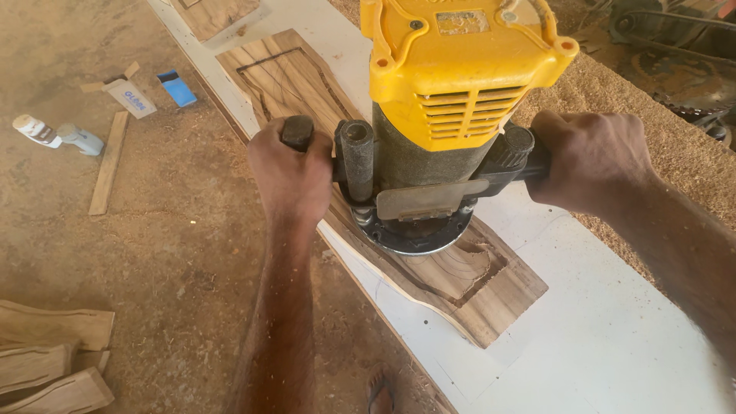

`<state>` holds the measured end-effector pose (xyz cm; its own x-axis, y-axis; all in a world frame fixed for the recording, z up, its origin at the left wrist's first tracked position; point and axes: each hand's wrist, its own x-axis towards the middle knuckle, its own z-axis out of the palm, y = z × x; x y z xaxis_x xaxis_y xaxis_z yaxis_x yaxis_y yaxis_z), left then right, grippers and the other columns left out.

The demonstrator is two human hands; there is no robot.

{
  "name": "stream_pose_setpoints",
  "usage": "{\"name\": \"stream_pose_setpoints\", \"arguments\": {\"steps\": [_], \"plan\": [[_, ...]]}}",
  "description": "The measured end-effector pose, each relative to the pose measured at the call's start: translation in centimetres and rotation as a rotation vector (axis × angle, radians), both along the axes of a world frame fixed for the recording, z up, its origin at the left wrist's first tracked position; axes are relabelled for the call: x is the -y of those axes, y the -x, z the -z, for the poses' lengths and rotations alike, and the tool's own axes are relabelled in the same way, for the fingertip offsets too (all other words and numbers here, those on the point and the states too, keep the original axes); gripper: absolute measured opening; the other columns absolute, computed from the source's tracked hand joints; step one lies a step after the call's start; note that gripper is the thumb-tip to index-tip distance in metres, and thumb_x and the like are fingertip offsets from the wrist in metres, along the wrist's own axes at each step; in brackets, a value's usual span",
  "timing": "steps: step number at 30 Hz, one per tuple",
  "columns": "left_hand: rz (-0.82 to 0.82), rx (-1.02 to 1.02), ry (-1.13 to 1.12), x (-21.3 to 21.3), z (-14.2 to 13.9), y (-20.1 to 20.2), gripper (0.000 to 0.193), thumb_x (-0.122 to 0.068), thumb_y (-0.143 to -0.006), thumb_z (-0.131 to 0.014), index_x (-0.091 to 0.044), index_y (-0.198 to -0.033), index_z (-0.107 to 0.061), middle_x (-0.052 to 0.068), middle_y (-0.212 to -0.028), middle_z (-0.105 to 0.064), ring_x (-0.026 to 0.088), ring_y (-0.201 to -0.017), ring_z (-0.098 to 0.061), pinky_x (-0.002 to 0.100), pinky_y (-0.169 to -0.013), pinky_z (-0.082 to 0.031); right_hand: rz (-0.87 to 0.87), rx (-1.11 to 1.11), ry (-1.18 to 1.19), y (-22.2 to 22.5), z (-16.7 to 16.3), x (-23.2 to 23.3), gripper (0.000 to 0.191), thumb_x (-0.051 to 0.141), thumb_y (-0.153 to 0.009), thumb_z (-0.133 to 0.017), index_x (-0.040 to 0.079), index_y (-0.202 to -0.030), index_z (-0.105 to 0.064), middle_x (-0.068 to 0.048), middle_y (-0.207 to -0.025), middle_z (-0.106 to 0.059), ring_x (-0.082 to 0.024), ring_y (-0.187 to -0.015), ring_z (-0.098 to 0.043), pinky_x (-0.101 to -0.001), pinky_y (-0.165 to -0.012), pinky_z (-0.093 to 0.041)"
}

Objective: The person uses a yellow electric router to carve a decorative pattern into a piece of wood. They guide the tool along a pre-drawn outline, removing material to create a recessed design.

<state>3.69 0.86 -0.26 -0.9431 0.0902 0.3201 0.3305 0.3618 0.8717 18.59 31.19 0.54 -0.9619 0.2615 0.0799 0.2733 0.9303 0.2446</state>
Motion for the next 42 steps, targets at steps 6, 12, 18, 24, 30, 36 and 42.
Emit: {"name": "stream_pose_setpoints", "arguments": {"steps": [6, 12, 18, 24, 30, 36, 42], "plan": [[0.001, -0.033, -0.024, 0.3, -0.1, -0.3, 0.014, -0.007, -0.077, -0.063, -0.004, -0.066, -0.055, 0.004, -0.059, -0.056, 0.015, -0.056, -0.05, 0.035, -0.055, -0.04, -0.072, -0.051, -0.014, -0.1, 0.1, -0.3, 0.018, 0.029, -0.084, -0.071, 0.015, -0.091, -0.061, 0.0, -0.061, -0.059, -0.014, -0.049, -0.056, -0.0351, -0.045, -0.045], [-0.008, -0.032, -0.012, 0.4, -0.3, -0.4, 0.013, -0.007, -0.076, -0.063, -0.006, -0.066, -0.056, 0.003, -0.059, -0.057, 0.015, -0.055, -0.05, 0.035, -0.054, -0.039, -0.115, -0.085, -0.014, -0.2, 0.2, -0.3, 0.018, 0.029, -0.084, -0.07, 0.015, -0.089, -0.061, -0.001, -0.058, -0.057, -0.015, -0.048, -0.055, -0.0356, -0.046, -0.044], [0.009, -0.004, -0.026, 0.6, -0.5, -0.5, 0.015, -0.006, -0.077, -0.062, -0.007, -0.064, -0.054, 0.001, -0.058, -0.054, 0.014, -0.053, -0.047, 0.035, -0.053, -0.038, -0.12, -0.086, -0.031, -0.1, 0.0, 0.0, 0.014, 0.029, -0.087, -0.068, 0.016, -0.09, -0.061, 0.0, -0.059, -0.057, -0.014, -0.05, -0.054, -0.0346, -0.047, -0.044], [0.011, 0.001, -0.032, 0.7, -0.7, -0.9, 0.016, -0.006, -0.078, -0.062, -0.007, -0.064, -0.054, 0.001, -0.058, -0.054, 0.014, -0.053, -0.047, 0.034, -0.053, -0.038, -0.049, -0.037, -0.008, -0.1, -0.1, 0.3, 0.016, 0.029, -0.083, -0.071, 0.018, -0.089, -0.062, 0.0, -0.059, -0.059, -0.015, -0.05, -0.056, -0.0367, -0.051, -0.046], [0.008, 0.003, -0.004, 0.7, -0.7, -0.7, 0.016, -0.007, -0.077, -0.063, -0.008, -0.064, -0.055, 0.001, -0.058, -0.056, 0.014, -0.052, -0.048, 0.034, -0.054, -0.04, -0.106, -0.091, -0.003, -0.2, 0.0, 0.3, 0.016, 0.029, -0.085, -0.07, 0.017, -0.092, -0.062, -0.001, -0.061, -0.058, -0.015, -0.052, -0.057, -0.0373, -0.051, -0.046], [0.019, -0.041, 0.0, 0.9, -0.4, -0.5, 0.02, -0.006, -0.079, -0.062, -0.007, -0.063, -0.05, 0.002, -0.057, -0.052, 0.014, -0.053, -0.046, 0.035, -0.054, -0.038, -0.068, -0.05, -0.02, -0.1, -0.3, 0.6, 0.016, 0.028, -0.086, -0.07, 0.016, -0.092, -0.061, 0.0, -0.061, -0.058, -0.015, -0.052, -0.057, -0.0371, -0.051, -0.046], [0.013, -0.004, 0.021, 0.9, -0.5, -0.2, 0.018, -0.006, -0.078, -0.062, -0.01, -0.063, -0.053, 0.0, -0.058, -0.054, 0.014, -0.051, -0.046, 0.034, -0.053, -0.039, -0.048, -0.029, 0.029, -0.2, -0.6, 1.0, 0.019, 0.027, -0.082, -0.071, 0.016, -0.094, -0.061, -0.001, -0.061, -0.059, -0.016, -0.05, -0.057, -0.037, -0.049, -0.047]]}}
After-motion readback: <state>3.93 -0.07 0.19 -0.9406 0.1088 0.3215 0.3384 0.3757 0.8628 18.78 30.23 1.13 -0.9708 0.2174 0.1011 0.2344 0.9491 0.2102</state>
